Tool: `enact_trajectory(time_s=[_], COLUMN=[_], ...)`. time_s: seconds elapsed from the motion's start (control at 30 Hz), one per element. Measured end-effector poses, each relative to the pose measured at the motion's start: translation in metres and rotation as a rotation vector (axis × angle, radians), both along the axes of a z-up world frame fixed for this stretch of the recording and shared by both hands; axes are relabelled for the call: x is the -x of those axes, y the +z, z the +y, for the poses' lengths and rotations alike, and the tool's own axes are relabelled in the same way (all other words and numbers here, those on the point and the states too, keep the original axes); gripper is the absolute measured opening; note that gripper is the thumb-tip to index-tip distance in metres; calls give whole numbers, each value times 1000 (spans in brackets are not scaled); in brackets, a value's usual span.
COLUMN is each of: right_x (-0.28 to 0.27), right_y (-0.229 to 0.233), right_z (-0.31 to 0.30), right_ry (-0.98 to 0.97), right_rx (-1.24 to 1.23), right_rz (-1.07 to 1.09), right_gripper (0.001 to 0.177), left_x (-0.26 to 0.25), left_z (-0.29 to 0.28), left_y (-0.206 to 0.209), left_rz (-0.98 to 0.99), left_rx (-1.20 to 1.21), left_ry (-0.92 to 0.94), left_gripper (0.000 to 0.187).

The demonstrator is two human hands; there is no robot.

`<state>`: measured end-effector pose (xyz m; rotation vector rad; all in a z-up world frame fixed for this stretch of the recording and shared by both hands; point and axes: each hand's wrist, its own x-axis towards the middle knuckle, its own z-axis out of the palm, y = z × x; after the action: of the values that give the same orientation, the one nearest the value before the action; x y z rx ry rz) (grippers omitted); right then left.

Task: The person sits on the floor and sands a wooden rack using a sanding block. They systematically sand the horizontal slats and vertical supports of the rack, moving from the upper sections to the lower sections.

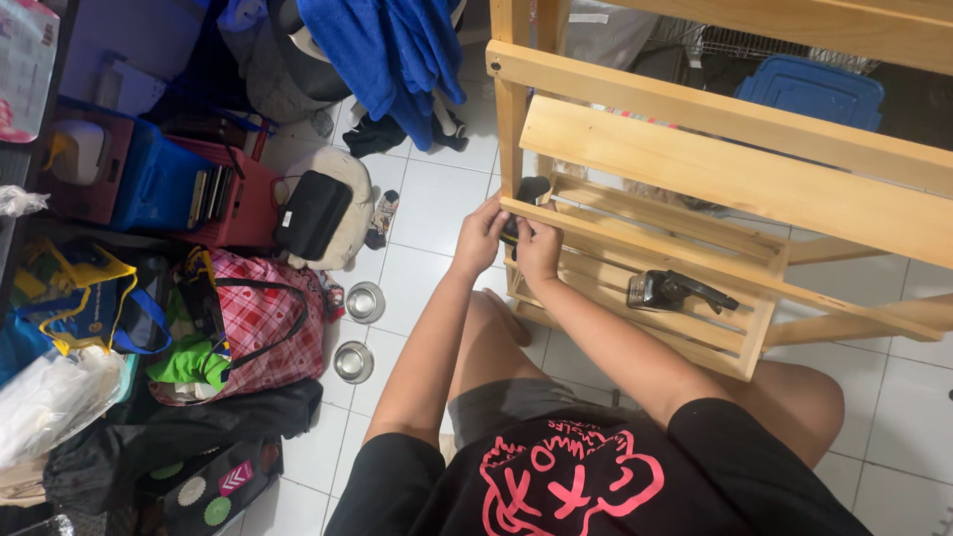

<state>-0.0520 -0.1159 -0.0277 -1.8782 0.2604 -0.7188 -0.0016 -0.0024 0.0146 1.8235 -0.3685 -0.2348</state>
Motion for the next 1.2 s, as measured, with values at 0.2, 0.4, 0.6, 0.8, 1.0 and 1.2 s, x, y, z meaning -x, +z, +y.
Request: enact_trajectory(time_s=[0.2, 0.4, 0.6, 0.8, 1.0, 1.2], right_x=[12, 25, 11, -4, -1, 7], right_y=[-67, -147, -150, -107, -90, -48], right_z=[-2, -1, -22, -25, -63, -33], right_ry=[45, 133, 147, 85, 14, 196], right_rx=[109, 156, -19, -80, -451, -32], right_rz=[198, 484, 554, 348, 127, 124], right_gripper=[8, 25, 28, 27, 32, 26], left_x=[5, 4, -5, 0, 9, 3], left_z=[-11, -11, -5, 1, 2, 10], left_y=[24, 35, 31, 26, 19, 4], left_rz=[-257, -258, -220, -177, -112, -87], left_rx=[-188, -235, -165, -119, -68, -64], left_ry=[79, 78, -34, -47, -36, -135], left_gripper=[34, 43, 45, 46, 47, 36])
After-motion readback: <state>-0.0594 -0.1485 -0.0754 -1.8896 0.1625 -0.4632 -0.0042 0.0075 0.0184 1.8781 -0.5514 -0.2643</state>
